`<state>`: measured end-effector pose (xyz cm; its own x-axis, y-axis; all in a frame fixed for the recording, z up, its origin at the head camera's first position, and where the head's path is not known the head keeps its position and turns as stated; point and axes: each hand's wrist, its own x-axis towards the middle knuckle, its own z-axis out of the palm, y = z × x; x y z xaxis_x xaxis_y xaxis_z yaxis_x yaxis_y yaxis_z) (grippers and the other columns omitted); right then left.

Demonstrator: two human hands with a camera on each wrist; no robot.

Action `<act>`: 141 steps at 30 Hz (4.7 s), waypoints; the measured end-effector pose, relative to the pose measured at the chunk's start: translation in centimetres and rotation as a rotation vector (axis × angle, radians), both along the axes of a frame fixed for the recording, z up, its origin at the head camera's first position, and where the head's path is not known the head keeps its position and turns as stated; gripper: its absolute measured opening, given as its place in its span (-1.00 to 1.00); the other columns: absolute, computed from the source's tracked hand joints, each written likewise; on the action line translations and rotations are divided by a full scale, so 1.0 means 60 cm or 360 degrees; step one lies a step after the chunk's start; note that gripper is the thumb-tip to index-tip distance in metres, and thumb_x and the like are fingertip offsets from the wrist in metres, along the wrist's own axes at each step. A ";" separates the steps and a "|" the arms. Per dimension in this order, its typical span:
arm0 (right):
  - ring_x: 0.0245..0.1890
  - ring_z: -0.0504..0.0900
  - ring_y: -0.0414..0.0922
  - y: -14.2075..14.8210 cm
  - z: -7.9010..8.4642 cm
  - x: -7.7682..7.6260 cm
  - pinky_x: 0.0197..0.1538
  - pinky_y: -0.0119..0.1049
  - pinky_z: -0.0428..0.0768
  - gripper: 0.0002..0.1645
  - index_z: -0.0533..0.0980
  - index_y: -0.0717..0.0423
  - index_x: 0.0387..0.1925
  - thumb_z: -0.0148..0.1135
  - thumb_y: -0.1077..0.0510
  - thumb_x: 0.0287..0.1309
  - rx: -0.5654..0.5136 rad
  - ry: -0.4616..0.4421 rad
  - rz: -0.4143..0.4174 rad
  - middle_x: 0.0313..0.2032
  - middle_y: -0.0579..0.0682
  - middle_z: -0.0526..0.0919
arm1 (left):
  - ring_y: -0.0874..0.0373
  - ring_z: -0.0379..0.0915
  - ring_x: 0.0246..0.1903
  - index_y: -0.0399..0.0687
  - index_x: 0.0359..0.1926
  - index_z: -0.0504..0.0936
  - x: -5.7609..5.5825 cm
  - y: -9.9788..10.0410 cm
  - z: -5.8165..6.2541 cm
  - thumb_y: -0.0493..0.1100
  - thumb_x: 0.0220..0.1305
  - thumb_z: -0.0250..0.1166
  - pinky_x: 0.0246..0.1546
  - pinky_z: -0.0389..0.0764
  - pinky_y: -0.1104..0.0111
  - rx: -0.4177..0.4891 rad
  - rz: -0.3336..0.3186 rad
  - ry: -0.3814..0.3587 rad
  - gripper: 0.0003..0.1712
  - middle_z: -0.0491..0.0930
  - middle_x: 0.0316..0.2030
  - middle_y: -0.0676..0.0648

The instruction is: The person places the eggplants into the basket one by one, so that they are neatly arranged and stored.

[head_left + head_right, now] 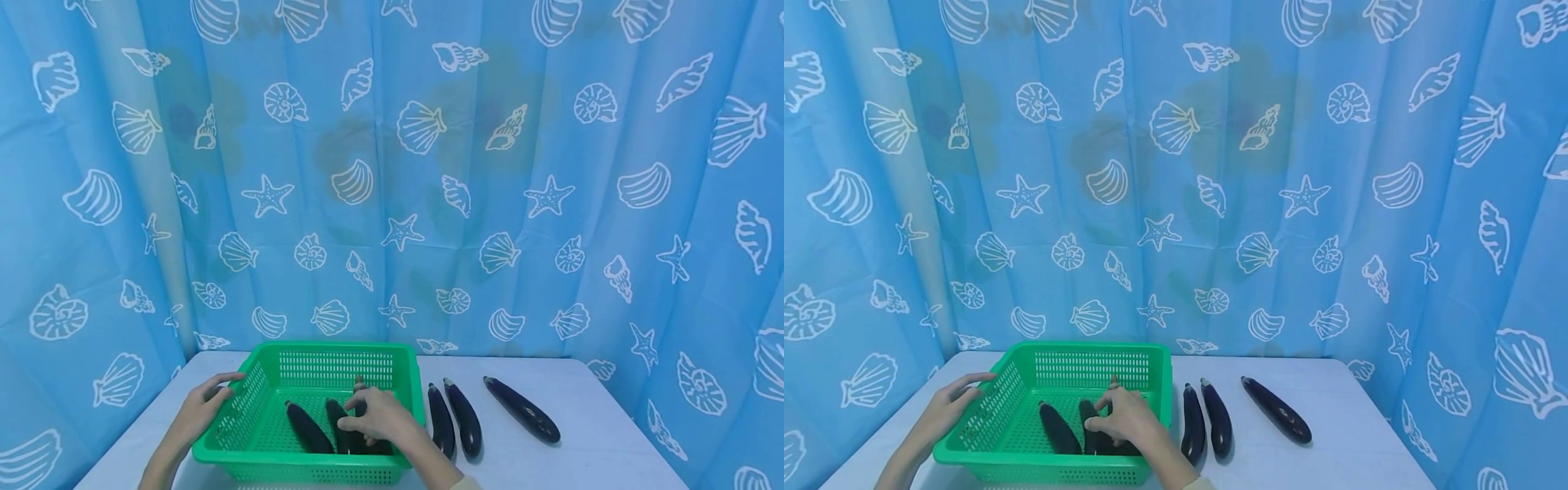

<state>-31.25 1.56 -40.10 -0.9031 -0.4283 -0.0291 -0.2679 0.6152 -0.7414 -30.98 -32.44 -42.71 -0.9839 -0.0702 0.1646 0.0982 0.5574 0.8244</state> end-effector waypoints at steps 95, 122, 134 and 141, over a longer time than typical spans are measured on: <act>-0.27 0.64 -0.14 0.242 -0.018 -0.020 -0.43 -0.25 0.77 -0.51 0.59 0.00 0.08 0.27 -0.16 0.23 -0.0108 0.0222 -0.0196 -0.21 0.00 0.70 | -0.20 0.56 0.07 -0.15 0.35 0.41 -0.004 0.001 0.000 0.02 0.54 -0.02 0.01 0.70 0.05 -0.0039 0.0013 0.0010 -0.48 0.44 0.24 -0.43; -0.26 0.62 -0.17 0.268 -0.043 -0.034 -0.18 -0.13 0.72 -0.57 0.62 -0.09 0.02 0.41 -0.05 0.09 0.0170 0.0267 -0.0439 -0.26 -0.05 0.67 | -0.32 0.43 0.19 -0.12 0.36 0.40 -0.002 0.000 0.001 0.02 0.55 -0.05 0.15 0.61 -0.04 -0.0076 -0.0009 -0.0012 -0.48 0.36 0.30 -0.43; -0.13 0.66 -0.02 0.278 -0.053 -0.044 -0.12 0.00 0.75 -0.55 0.62 -0.09 0.03 0.44 -0.03 0.06 0.0219 0.0222 -0.0511 -0.10 0.07 0.68 | -0.31 0.45 0.18 -0.14 0.37 0.39 -0.004 0.000 0.002 0.03 0.55 -0.06 0.12 0.63 -0.03 -0.0080 -0.0006 -0.0011 -0.47 0.35 0.31 -0.43; -0.07 0.66 0.09 0.281 -0.059 -0.046 -0.09 0.07 0.74 -0.53 0.63 -0.06 0.02 0.47 -0.01 0.02 0.0248 0.0222 -0.0526 -0.05 0.15 0.67 | -0.36 0.38 0.23 -0.14 0.37 0.38 -0.003 0.000 0.001 0.07 0.55 -0.08 0.17 0.59 -0.06 -0.0079 -0.0013 -0.0023 -0.44 0.30 0.34 -0.44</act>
<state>-33.99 18.41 -43.62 -0.9915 -0.1140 0.0620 -0.1282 0.7875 -0.6029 -31.19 -32.46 -42.65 -0.9867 -0.0542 0.1532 0.0911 0.5967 0.7973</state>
